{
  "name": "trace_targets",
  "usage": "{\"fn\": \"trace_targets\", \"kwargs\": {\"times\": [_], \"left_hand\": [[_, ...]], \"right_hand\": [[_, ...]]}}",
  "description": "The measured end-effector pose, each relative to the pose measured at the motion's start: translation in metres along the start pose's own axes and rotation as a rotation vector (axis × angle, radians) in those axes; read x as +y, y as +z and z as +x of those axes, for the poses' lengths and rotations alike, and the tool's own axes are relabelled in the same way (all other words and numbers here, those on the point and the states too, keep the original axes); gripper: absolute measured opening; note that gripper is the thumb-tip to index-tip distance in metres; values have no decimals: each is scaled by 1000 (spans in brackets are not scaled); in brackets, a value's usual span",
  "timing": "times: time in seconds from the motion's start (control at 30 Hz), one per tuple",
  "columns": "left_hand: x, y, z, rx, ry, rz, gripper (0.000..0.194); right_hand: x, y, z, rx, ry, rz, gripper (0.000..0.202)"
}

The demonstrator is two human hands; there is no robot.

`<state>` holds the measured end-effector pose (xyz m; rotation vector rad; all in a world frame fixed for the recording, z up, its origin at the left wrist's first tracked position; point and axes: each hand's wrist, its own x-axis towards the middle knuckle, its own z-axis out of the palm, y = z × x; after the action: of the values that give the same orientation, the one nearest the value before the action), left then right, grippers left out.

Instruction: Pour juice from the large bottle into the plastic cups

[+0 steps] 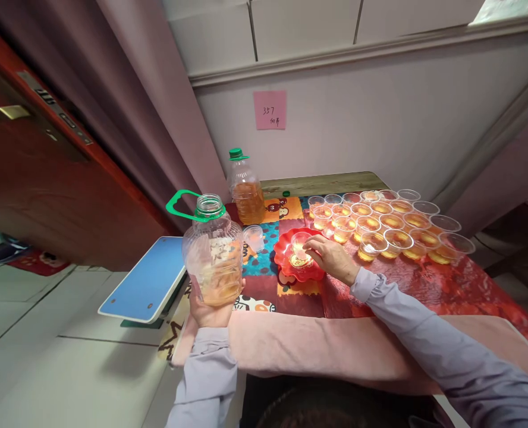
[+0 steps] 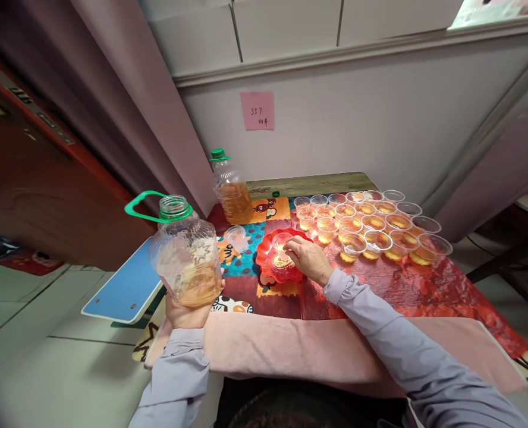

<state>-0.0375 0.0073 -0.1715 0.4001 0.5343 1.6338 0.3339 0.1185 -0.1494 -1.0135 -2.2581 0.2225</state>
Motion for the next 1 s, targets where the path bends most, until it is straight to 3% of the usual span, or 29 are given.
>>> {"fn": "trace_targets", "kwargs": {"times": [0.1,0.2,0.3,0.4,0.5,0.63,0.77,1.0], "left_hand": [[0,0,1,-10,3,-4,86],[0,-1,2,7,6,-6,87],[1,1,0,25,3,-3,87],[1,11,-5,75,-5,24,84],[-1,25,-13,189,76,81,75],[3,45,-23,343,150,155,64],[14,63,-29,480,250,217,45],[25,89,-32,550,388,377,31]], "right_hand": [[0,3,-2,27,10,5,20],[-5,-2,-5,65,19,-10,35],[-13,-13,-9,177,97,17,46],[-30,-22,-12,392,255,208,51],[-58,-18,-12,527,440,572,49],[-103,4,-9,483,518,970,45],[-134,24,-5,362,521,1141,51],[-137,33,-2,352,511,1324,64]]}}
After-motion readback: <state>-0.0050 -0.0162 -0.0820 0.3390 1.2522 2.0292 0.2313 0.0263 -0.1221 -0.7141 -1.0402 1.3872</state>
